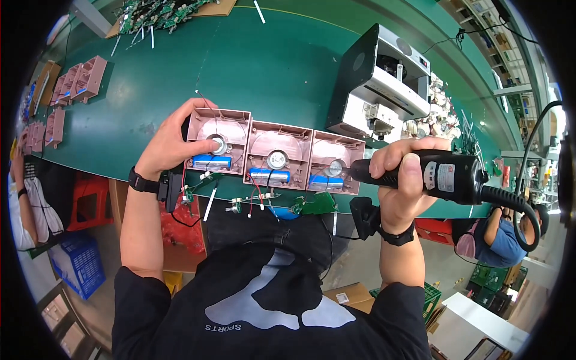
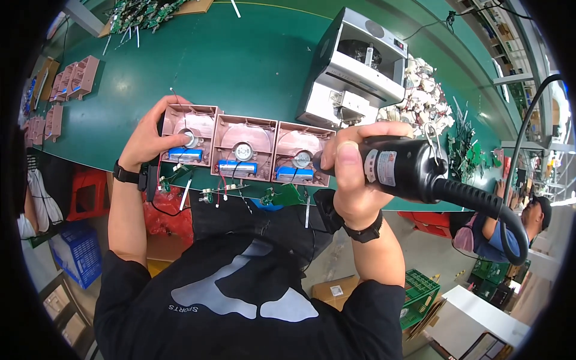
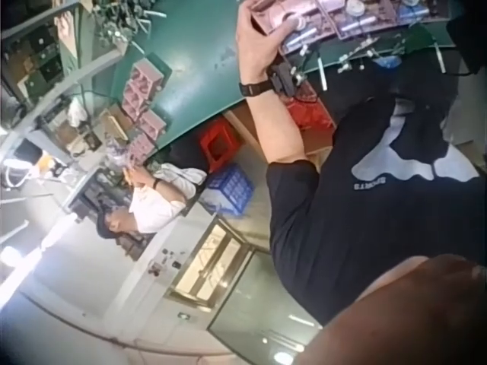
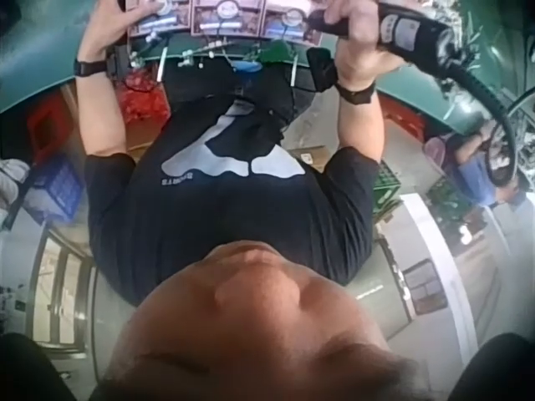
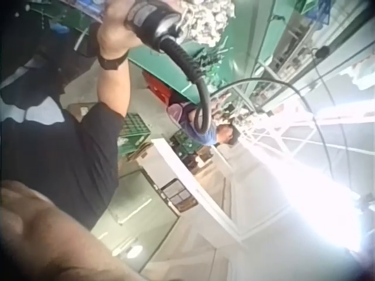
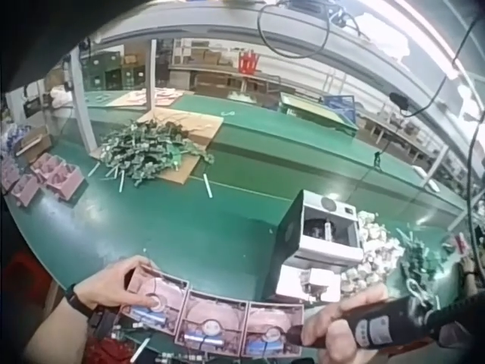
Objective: The person picks up circuit boards and places them into pink plastic housings before connecting small motors to the boards and seating them. Finally, they use a power screwdriver to secure the components into the housings.
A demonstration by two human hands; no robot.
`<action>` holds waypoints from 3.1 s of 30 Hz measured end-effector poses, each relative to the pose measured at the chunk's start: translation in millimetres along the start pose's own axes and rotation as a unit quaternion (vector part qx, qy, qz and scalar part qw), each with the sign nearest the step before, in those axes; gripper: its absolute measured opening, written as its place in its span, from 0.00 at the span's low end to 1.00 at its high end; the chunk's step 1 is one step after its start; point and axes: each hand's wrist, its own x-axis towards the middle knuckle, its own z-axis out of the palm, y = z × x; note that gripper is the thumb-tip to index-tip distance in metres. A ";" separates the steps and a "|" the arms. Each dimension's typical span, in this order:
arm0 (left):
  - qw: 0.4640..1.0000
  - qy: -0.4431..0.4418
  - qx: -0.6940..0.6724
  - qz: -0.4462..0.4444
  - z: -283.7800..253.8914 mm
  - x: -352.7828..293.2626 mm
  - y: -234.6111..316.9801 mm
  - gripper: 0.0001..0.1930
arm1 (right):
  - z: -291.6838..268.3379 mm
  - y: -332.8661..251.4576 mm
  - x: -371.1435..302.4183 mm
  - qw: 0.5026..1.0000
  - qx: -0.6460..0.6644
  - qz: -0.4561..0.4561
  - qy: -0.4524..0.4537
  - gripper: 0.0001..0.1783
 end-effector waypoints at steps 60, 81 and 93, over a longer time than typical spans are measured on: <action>1.000 0.007 0.000 0.021 1.0 0.3 -3.8 0.33 | 29.5 7.7 -5.1 1.000 0.000 0.000 -0.011 0.14; 0.999 -0.009 0.022 0.034 -2.1 -2.0 -4.6 0.33 | -8.2 -31.3 62.2 0.998 -0.004 -0.031 0.052 0.11; 0.999 -0.002 -0.009 0.032 0.1 1.2 -10.6 0.33 | 69.0 -15.2 4.8 0.991 0.090 -0.001 -0.103 0.17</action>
